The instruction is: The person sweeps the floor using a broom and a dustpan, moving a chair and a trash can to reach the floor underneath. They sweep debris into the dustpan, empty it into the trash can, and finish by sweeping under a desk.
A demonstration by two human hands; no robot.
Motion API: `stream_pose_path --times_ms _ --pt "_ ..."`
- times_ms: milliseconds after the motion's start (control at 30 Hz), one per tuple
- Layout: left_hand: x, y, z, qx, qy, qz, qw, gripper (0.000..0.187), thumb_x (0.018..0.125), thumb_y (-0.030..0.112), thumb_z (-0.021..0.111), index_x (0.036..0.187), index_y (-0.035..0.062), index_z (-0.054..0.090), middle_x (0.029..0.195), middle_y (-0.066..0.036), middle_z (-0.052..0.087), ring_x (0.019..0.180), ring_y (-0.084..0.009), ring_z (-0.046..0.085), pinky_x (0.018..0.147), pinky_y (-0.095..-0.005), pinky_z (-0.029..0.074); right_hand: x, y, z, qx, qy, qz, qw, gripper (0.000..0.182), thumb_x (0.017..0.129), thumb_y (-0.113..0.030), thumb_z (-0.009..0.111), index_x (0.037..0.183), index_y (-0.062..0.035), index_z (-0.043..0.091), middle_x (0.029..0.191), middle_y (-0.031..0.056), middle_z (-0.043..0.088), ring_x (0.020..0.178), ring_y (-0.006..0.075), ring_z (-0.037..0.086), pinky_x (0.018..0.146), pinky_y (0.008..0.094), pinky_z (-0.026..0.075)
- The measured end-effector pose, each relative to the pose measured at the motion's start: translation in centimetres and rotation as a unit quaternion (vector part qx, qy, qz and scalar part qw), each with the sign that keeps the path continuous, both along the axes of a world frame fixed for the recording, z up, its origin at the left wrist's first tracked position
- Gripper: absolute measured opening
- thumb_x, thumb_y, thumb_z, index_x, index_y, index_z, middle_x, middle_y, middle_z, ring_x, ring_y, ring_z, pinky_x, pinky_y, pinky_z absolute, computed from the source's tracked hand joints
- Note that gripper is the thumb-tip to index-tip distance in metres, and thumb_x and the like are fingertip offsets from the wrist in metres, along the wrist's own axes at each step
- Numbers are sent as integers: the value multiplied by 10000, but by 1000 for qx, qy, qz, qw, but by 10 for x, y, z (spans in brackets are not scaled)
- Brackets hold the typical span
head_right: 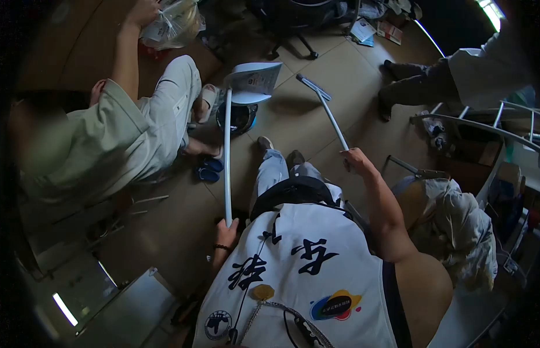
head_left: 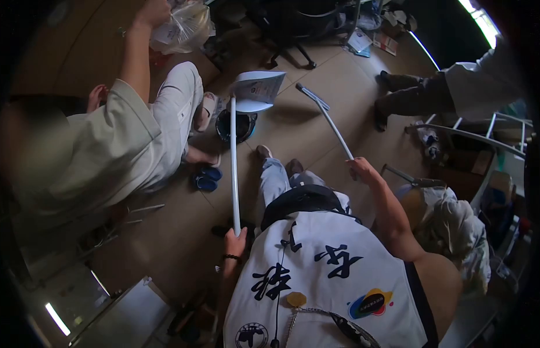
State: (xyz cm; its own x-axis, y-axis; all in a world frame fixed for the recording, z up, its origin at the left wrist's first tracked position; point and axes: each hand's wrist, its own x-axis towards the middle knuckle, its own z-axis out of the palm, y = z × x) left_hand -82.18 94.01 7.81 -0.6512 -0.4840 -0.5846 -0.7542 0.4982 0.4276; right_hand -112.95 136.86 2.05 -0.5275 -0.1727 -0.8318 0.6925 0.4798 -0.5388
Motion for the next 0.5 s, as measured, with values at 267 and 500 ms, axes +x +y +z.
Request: stream_pose_path --times_ms 267,500 --pt "-139 -14 57 438 -126 83 886 180 892 218 559 818 59 520 608 -14 516 480 -125 489 491 -291 470 -1 32 22 76 -3 -93 993 372 896 -277 530 643 -7 569 514 65 550 435 169 536 429 329 394" --pt "-188 16 -18 557 -135 65 817 196 863 182 613 979 33 562 670 -10 547 515 -99 522 465 -247 437 4 47 27 109 24 -60 992 310 877 -249 527 693 -1 546 527 77 522 454 181 524 426 337 380"
